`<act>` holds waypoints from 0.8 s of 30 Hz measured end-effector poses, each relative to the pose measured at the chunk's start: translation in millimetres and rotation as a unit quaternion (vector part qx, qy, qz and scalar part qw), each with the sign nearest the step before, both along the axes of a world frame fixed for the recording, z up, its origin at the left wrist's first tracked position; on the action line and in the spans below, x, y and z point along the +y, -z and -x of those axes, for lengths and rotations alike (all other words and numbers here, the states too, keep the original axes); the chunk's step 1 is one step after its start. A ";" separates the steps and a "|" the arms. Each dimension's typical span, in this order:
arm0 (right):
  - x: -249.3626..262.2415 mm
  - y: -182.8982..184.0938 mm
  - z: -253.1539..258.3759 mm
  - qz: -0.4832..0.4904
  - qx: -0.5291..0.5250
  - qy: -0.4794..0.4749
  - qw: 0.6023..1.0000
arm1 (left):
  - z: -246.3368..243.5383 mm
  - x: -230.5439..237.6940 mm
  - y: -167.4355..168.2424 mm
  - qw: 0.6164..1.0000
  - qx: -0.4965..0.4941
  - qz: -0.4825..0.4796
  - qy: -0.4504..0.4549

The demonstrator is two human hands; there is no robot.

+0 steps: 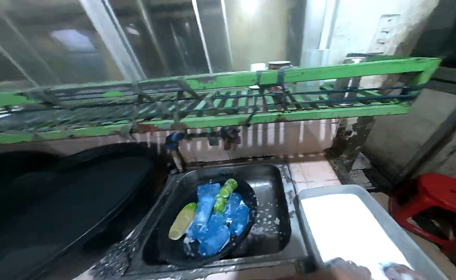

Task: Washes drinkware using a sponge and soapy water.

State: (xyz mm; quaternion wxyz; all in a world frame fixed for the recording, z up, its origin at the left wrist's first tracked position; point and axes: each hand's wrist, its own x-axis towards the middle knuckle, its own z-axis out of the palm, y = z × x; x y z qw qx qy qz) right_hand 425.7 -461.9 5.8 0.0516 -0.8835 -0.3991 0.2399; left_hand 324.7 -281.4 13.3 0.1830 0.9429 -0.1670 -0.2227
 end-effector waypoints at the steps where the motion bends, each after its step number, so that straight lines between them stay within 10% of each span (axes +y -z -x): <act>1: -2.5 -5.2 2.6 -0.010 0.015 0.021 1.000 | -7.3 10.0 0.9 0.999 -0.019 0.028 0.019; 6: 0.5 -16.6 12.8 -0.158 0.163 0.257 0.939 | -33.3 55.6 -41.5 0.917 -0.129 0.354 -0.136; 9: 25.9 -41.1 23.2 -0.367 0.327 0.387 0.780 | -46.8 61.6 -50.3 0.644 -0.132 0.640 -0.398; 12: 82.3 -79.0 59.5 -0.564 0.366 0.417 0.611 | -57.6 46.5 -44.6 0.408 -0.085 0.724 -0.550; 14: 108.9 -84.9 80.1 -0.563 0.285 0.383 0.674 | -51.5 43.4 -41.7 0.413 -0.046 0.720 -0.556; 17: 111.0 -56.3 72.0 -0.423 0.003 0.191 0.886 | -44.8 43.3 -43.6 0.470 -0.022 0.716 -0.515; 20: 109.5 -48.0 43.7 -0.253 -0.060 0.112 0.959 | -52.1 25.4 -49.5 0.449 -0.044 0.688 -0.569; 22: 116.5 -47.3 34.1 -0.357 0.064 0.200 0.910 | -56.6 32.0 -48.8 0.435 -0.058 0.690 -0.575; 24: 134.7 -64.4 44.3 -0.499 0.221 0.382 0.746 | -56.8 49.5 -46.3 0.417 -0.041 0.721 -0.552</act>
